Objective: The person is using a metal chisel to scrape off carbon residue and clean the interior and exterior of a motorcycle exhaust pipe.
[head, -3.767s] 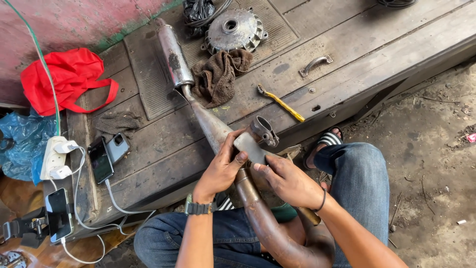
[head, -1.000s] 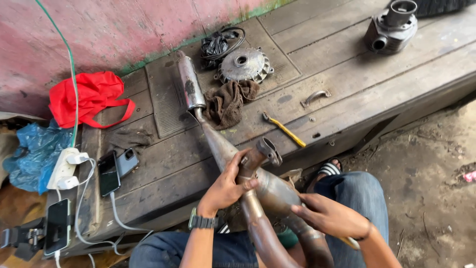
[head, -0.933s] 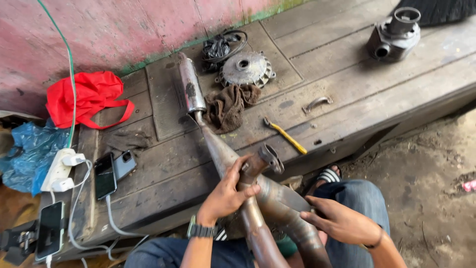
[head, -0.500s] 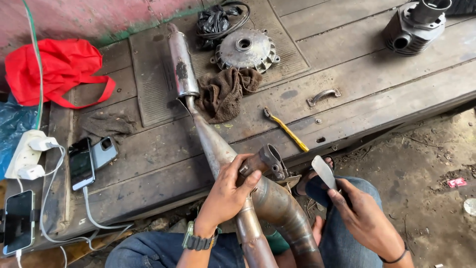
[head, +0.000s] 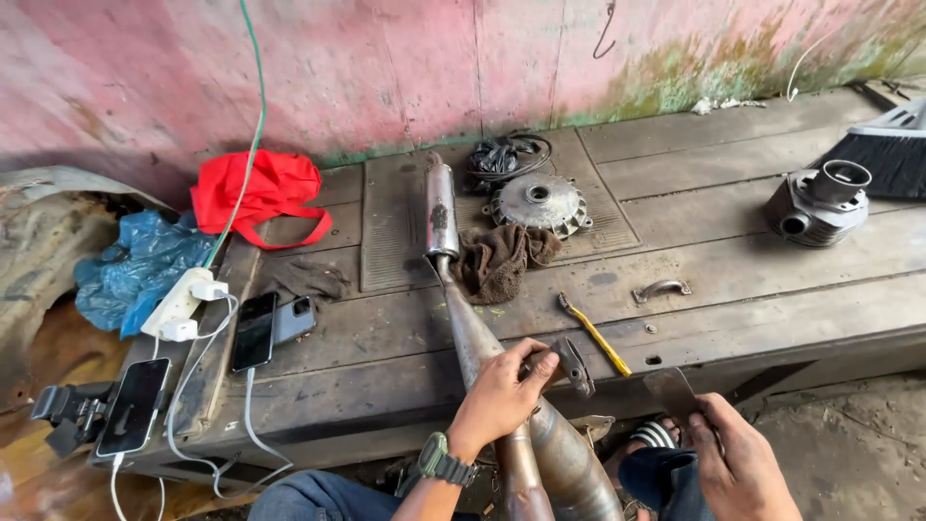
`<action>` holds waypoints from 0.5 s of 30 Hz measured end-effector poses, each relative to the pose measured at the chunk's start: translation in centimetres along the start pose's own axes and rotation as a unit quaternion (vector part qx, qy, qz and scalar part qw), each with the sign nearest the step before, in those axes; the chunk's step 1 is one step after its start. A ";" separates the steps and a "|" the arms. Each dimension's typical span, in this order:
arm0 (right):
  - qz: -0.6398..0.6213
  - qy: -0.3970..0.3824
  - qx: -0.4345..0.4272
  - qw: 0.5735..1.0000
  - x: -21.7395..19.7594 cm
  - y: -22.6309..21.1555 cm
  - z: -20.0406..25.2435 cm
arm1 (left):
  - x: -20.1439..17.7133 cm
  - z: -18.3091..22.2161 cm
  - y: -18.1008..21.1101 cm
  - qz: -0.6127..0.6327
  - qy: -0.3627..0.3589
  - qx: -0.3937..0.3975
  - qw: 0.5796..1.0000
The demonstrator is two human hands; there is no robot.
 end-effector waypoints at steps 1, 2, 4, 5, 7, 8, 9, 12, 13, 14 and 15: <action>0.000 0.000 -0.004 1.000 -0.6 -1.8 0.1 | -0.1 0.1 0.1 0.001 0.003 0.001 1.000; -0.001 -0.001 -0.022 1.000 -1.2 -3.8 0.4 | -0.1 0.2 0.2 0.007 0.001 0.009 1.000; 0.001 -0.003 -0.038 0.999 -2.1 -7.1 0.3 | -0.1 0.3 0.6 0.014 -0.004 0.016 1.000; 0.010 0.020 -0.116 0.993 -2.6 -9.4 0.2 | -0.2 0.4 0.9 0.014 0.000 0.028 1.000; 0.026 0.041 -0.183 0.982 -3.1 -12.5 -0.1 | 0.0 0.7 0.8 0.017 -0.007 0.035 0.999; 0.096 0.042 -0.215 0.971 -3.2 -13.7 -0.4 | -0.1 0.7 1.1 0.029 0.012 0.058 0.998; 0.165 0.041 -0.246 0.954 -3.1 -14.9 -0.7 | -0.2 0.7 1.3 0.041 0.030 0.079 0.996; 0.198 0.041 -0.313 0.928 -2.9 -17.9 -1.8 | -1.3 1.8 3.2 0.111 0.058 0.076 0.989; 0.204 0.040 -0.310 0.928 -3.1 -18.2 -1.9 | -1.2 1.9 3.3 0.116 0.054 0.075 0.989; 0.209 0.033 -0.340 0.916 -3.0 -19.0 -1.9 | -1.2 1.9 3.3 0.106 0.052 0.073 0.990; 0.213 0.027 -0.370 0.904 -2.8 -19.8 -1.9 | -1.3 1.9 3.2 0.096 0.049 0.071 0.992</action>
Point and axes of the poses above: each hand's wrist, its own z-axis away from the middle knuckle, its own x-axis out of the palm, y = z × x, the point moved 7 cm from there along -z, towards the middle knuckle, and after that the axes turned 10 degrees about y, right-handed, at the moved point
